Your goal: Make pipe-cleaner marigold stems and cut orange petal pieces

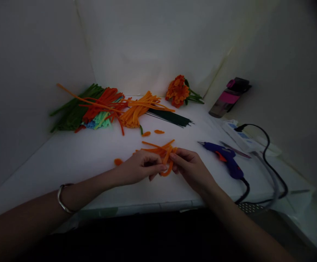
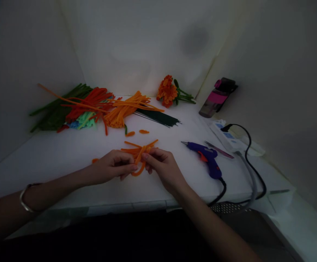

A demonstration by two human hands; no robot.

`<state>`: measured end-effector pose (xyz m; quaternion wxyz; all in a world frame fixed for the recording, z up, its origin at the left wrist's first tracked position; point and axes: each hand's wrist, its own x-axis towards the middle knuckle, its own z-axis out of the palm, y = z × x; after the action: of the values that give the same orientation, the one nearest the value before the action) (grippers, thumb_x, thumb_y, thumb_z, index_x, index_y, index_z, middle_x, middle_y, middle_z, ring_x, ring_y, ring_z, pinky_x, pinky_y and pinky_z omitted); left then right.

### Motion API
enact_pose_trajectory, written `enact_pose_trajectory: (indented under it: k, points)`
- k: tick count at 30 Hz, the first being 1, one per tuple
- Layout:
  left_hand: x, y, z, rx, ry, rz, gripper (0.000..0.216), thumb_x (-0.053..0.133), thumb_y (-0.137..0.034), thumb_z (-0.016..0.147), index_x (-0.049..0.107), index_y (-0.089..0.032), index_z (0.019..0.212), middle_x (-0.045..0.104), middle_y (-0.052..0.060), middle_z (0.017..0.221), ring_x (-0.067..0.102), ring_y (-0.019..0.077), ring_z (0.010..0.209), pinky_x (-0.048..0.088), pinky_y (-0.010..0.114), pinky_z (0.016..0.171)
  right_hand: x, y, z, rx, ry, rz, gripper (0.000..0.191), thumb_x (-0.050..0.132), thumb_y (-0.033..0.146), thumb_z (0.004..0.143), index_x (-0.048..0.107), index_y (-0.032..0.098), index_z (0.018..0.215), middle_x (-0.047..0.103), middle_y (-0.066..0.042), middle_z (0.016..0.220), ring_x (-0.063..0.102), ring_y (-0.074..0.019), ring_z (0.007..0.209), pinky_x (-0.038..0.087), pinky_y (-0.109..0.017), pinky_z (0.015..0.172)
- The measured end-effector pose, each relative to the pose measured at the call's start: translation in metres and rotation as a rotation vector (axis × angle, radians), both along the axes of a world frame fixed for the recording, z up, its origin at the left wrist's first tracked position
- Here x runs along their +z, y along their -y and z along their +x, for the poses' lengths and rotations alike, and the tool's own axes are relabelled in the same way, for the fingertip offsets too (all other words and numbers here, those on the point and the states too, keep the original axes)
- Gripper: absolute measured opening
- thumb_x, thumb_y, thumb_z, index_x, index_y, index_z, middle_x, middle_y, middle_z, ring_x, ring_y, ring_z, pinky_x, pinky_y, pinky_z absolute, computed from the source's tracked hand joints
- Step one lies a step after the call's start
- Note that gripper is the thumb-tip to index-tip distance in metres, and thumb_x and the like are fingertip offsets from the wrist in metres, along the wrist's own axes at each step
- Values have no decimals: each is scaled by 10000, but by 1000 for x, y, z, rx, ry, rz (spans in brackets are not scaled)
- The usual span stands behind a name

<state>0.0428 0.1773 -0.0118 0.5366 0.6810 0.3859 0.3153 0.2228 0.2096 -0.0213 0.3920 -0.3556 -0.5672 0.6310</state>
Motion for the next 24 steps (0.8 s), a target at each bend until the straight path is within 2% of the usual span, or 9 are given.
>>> enact_pose_trajectory:
  k: [4,9,13,17,20,24]
  points:
    - [-1,0,1,-7,64,-66,280,554,-365,820,516,-151,645,477,-54,489,381,64,457,299,198,463,0,2,-2,5,-84,-67,153,711,319,670,653,178,671,545,29,574,433,-58,459,359,-193,439]
    - [-2,-1,2,-36,126,-99,250,568,-322,821,527,-145,651,484,-54,493,398,59,457,304,197,467,1,5,-2,69,-127,-117,124,698,303,696,662,185,702,569,22,583,448,-56,456,361,-189,438]
    - [0,-1,1,-6,345,-202,151,598,-289,807,566,-149,760,562,-25,608,463,64,529,347,193,510,3,6,-3,-16,-228,-133,110,701,298,687,667,200,726,594,19,633,471,-58,487,404,-188,478]
    - [0,0,0,-101,538,-361,115,584,-265,828,599,-155,858,623,28,742,529,88,643,397,206,579,5,8,-6,-90,-274,-126,130,696,319,689,652,200,719,588,17,629,485,-74,505,442,-199,497]
    - [-2,1,2,-146,614,-425,142,573,-278,841,604,-139,834,654,67,806,570,105,700,427,220,634,4,11,-8,-68,-324,-145,129,696,311,700,652,195,738,568,29,603,479,-67,501,438,-175,478]
    - [-4,0,5,-81,662,-425,166,576,-255,844,591,-113,759,664,65,749,579,89,658,429,196,622,3,13,-9,-79,-380,-171,129,719,286,688,660,182,735,591,33,616,513,-49,517,459,-143,510]
